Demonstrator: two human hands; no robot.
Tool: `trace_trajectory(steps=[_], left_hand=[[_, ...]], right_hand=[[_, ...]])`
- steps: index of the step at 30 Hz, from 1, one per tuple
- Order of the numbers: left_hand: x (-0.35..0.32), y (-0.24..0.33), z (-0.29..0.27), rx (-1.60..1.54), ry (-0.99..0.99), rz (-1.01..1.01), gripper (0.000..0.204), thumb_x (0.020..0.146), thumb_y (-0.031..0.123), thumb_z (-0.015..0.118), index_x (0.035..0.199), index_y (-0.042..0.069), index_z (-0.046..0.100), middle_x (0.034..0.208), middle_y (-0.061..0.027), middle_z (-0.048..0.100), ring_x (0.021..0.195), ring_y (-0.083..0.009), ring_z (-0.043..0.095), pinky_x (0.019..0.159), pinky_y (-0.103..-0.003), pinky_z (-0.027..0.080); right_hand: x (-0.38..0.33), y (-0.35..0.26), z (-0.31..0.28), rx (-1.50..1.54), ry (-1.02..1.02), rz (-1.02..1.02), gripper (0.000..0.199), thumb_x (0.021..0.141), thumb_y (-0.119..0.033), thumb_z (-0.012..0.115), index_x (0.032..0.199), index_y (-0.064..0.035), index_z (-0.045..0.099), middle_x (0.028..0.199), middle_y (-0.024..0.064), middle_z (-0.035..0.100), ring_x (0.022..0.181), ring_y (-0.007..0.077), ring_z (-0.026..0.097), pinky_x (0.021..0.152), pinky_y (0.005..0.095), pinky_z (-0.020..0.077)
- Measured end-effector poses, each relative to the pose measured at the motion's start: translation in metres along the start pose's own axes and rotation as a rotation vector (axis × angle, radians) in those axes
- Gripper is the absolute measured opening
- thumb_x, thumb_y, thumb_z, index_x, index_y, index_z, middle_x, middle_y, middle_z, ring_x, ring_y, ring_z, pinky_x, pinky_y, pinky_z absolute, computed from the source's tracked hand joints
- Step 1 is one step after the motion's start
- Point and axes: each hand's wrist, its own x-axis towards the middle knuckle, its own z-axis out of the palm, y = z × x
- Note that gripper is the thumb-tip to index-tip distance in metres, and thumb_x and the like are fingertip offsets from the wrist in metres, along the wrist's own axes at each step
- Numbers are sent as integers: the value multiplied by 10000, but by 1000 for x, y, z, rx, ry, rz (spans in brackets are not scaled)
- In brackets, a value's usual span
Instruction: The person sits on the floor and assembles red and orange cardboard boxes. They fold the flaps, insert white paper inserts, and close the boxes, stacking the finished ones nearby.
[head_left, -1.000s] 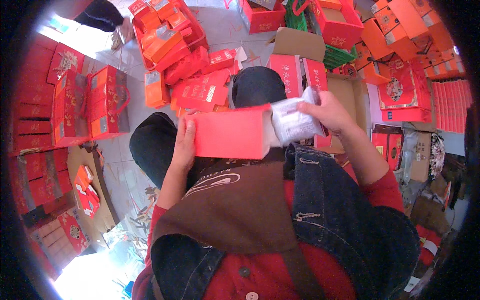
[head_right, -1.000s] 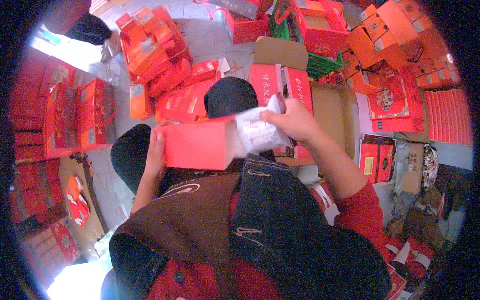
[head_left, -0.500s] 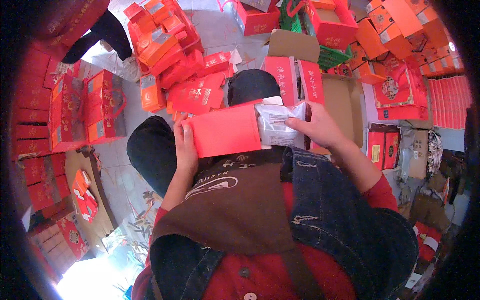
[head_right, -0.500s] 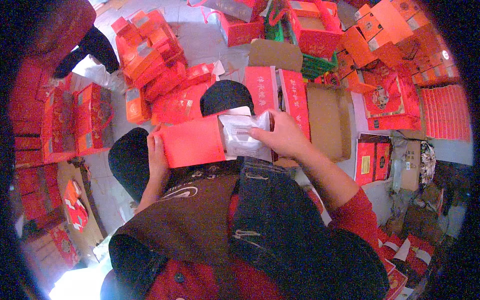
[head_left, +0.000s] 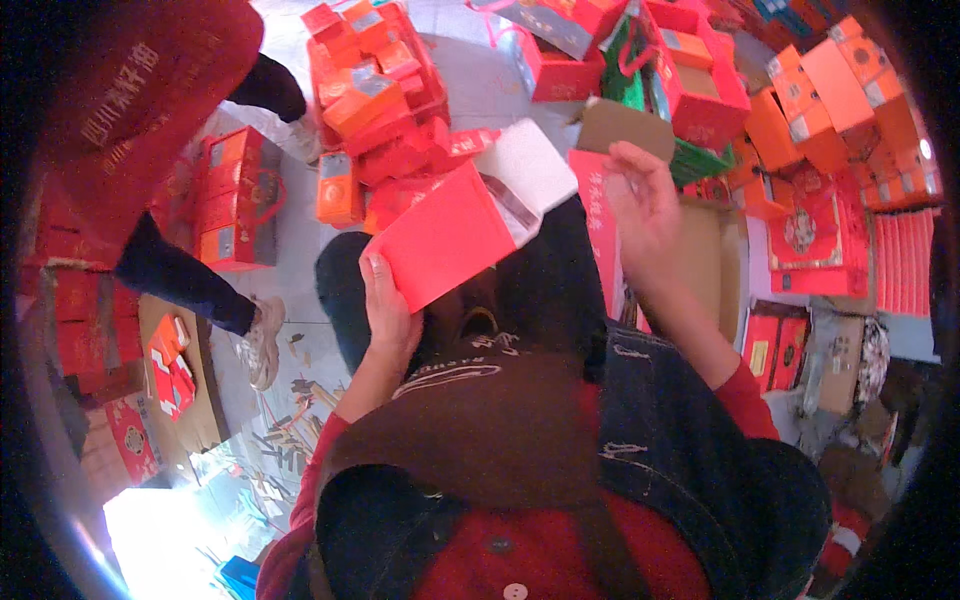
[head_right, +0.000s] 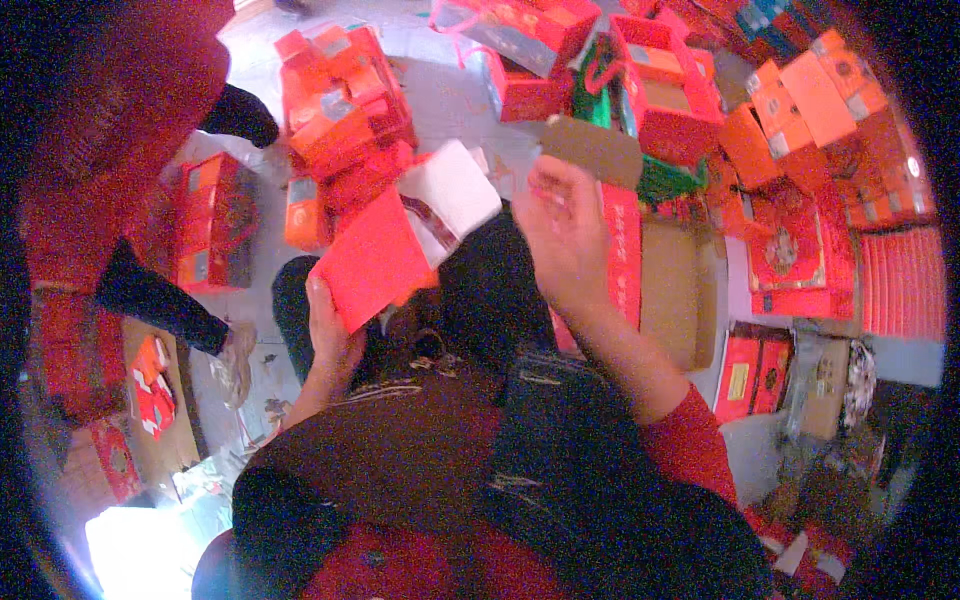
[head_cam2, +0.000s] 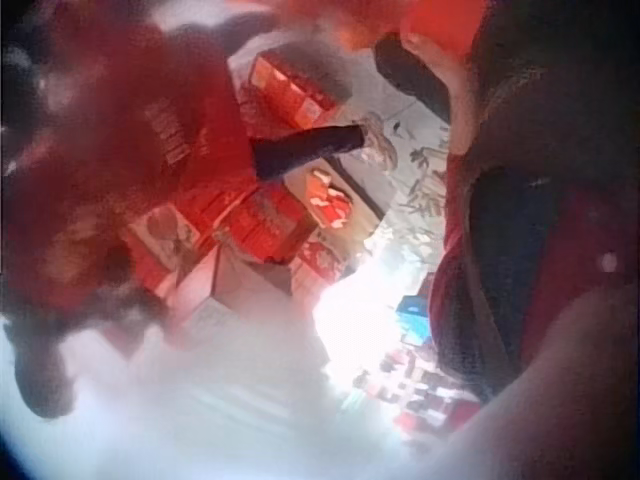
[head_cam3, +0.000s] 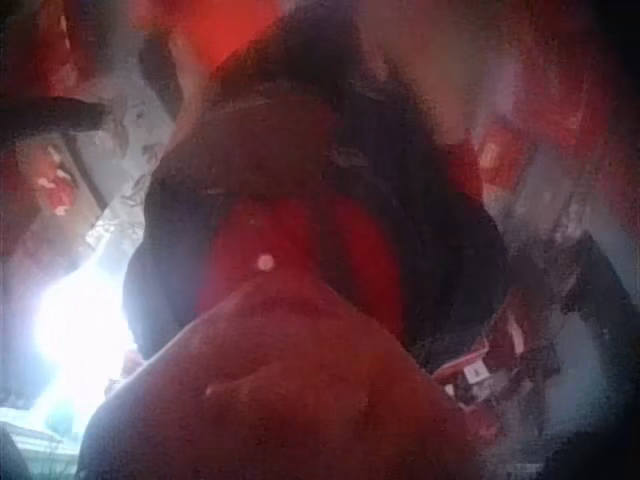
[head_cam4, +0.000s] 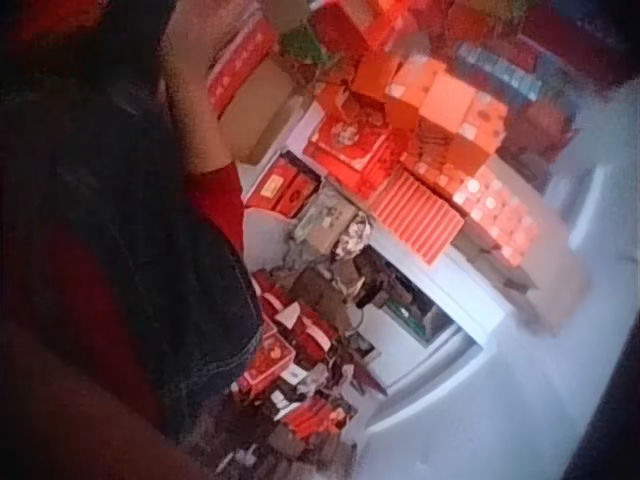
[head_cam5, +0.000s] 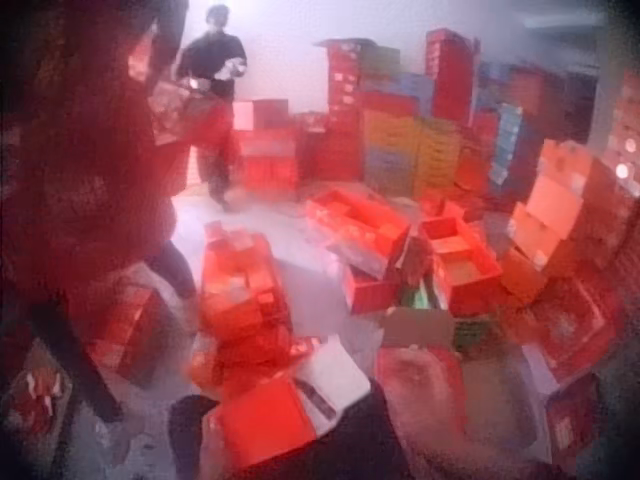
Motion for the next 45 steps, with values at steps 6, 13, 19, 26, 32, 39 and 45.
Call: trace_trajectory(steps=[6, 13, 19, 26, 32, 39, 45], left_hand=[[-21, -10, 41, -189, -253, -47, 415, 950, 296, 455, 1261, 70, 300, 1270, -124, 427, 1181, -240, 431, 995, -399, 356], [-23, 32, 36, 285, -405, 186, 672, 834, 134, 611, 1367, 55, 209, 1237, -135, 450, 1148, -230, 464, 985, -370, 370], [-35, 28, 34, 309, -287, 171, 639, 827, 27, 566, 1377, 65, 242, 1243, -127, 470, 1162, -202, 462, 989, -347, 365], [-21, 49, 10, 358, -303, 19, 409, 874, 94, 542, 1254, 33, 404, 1199, -105, 496, 1104, -161, 485, 946, -319, 389], [-9, 43, -7, 485, -286, 161, 233, 894, 117, 525, 1103, 14, 521, 1127, -48, 512, 1041, -118, 489, 912, -268, 386], [-26, 53, 10, 379, -271, 185, 236, 898, 67, 481, 1131, 31, 469, 1146, -62, 505, 1093, -145, 470, 962, -299, 360], [-27, 40, 14, 236, -237, 331, 453, 868, 47, 572, 1231, 54, 301, 1182, -103, 490, 1090, -168, 498, 922, -310, 413]], right_hand=[[-44, 1, 65, 284, -278, 111, 813, 735, -110, 704, 1364, -32, 196, 1275, 142, 418, 1187, 257, 438, 989, 402, 377], [-80, 43, 56, 229, -501, 35, 818, 733, -90, 691, 1376, -48, 186, 1271, 158, 422, 1167, 245, 467, 977, 384, 392], [-56, 39, 64, 398, -422, 61, 706, 809, -193, 657, 1382, -74, 262, 1263, 106, 431, 1070, 169, 502, 889, 294, 428], [-33, 47, 69, 227, -759, 192, 363, 856, -180, 611, 1187, -51, 539, 1065, 32, 546, 923, 98, 523, 826, 235, 416], [-21, 52, 88, 130, -713, -238, 303, 829, -126, 645, 1106, -43, 559, 991, 50, 580, 921, 109, 547, 837, 254, 429], [-2, -3, 96, 444, -817, 111, 270, 886, -152, 574, 1123, -23, 572, 1019, 82, 625, 959, 158, 579, 842, 291, 448], [8, -13, 89, -27, -1080, -142, 278, 868, -163, 593, 1105, -21, 625, 1029, 81, 663, 945, 156, 605, 824, 291, 462]])
